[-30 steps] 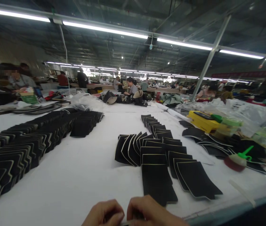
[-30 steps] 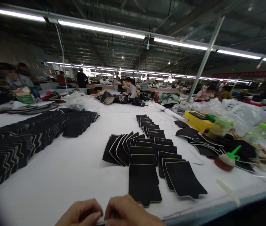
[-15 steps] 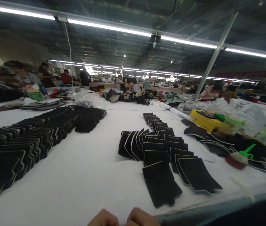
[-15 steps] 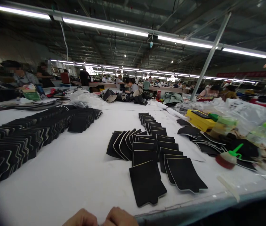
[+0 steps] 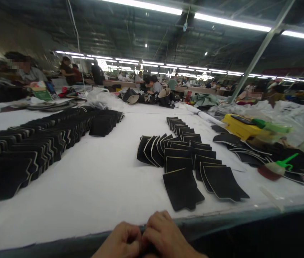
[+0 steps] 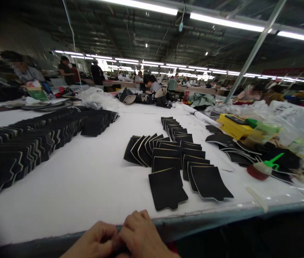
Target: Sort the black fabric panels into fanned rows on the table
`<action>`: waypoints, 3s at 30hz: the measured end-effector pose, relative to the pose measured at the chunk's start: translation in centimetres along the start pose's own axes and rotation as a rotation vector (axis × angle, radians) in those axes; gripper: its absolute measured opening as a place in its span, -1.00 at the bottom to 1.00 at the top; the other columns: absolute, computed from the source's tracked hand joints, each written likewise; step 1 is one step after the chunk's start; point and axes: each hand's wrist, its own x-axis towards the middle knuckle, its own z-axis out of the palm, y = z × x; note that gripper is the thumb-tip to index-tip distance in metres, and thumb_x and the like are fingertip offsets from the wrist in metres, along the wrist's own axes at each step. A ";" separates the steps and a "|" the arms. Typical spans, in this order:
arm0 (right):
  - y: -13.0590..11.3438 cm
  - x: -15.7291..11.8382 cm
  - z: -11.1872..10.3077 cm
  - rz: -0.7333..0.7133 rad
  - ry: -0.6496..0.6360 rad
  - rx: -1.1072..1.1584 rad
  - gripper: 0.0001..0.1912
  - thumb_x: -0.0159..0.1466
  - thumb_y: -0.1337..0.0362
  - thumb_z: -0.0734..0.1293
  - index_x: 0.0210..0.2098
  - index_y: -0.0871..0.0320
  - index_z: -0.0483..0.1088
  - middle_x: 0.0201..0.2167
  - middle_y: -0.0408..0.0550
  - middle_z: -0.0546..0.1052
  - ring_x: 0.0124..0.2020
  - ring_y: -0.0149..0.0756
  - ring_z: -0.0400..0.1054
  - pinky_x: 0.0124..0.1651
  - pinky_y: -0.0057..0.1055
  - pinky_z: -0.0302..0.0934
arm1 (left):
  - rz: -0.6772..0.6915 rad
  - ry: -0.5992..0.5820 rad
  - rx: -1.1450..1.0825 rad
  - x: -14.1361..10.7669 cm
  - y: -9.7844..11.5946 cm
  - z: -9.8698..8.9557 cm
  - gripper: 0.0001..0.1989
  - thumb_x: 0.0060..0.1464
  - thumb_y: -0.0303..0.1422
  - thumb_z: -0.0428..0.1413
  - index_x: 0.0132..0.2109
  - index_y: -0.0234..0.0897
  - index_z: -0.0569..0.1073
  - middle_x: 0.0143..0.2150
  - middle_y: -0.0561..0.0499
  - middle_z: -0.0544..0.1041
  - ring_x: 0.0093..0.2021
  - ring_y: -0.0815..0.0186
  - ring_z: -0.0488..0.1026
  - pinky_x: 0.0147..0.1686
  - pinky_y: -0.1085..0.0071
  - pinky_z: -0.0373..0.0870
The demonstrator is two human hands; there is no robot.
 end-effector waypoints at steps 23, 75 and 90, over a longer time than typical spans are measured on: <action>-3.4 0.0 -4.8 -0.065 -0.267 0.213 -0.78 0.23 0.27 0.42 -0.37 0.14 0.26 -0.29 -0.08 0.41 -0.18 -0.21 0.23 0.00 -0.21 0.13 | 0.041 0.037 0.228 -1.1 1.4 -1.0 -0.84 -0.04 -0.38 -0.06 -0.54 -0.27 0.23 -0.55 0.14 0.17 -0.45 0.38 0.08 -0.46 0.45 -0.01; -0.5 -1.8 -4.9 0.280 -0.246 0.429 -0.82 0.23 0.45 0.38 -0.25 0.15 0.28 -0.28 -0.10 0.43 -0.24 -0.28 0.26 -0.11 -0.37 0.13 | 0.265 0.008 0.354 -2.4 0.2 2.0 -0.74 0.28 -0.39 -0.03 -0.33 -0.23 0.50 -0.39 0.08 0.39 -0.30 0.35 0.37 -0.31 0.48 0.15; 0.1 -1.9 -4.6 0.181 -0.295 0.327 -0.88 0.31 0.31 0.36 -0.37 0.18 0.41 -0.40 -0.15 0.47 -0.28 -0.36 0.34 -0.09 -0.38 0.03 | 0.248 0.052 0.377 -1.7 0.2 3.1 -0.79 0.20 -0.42 0.02 -0.34 -0.24 0.53 -0.34 0.04 0.46 -0.23 0.28 0.39 -0.25 0.43 0.18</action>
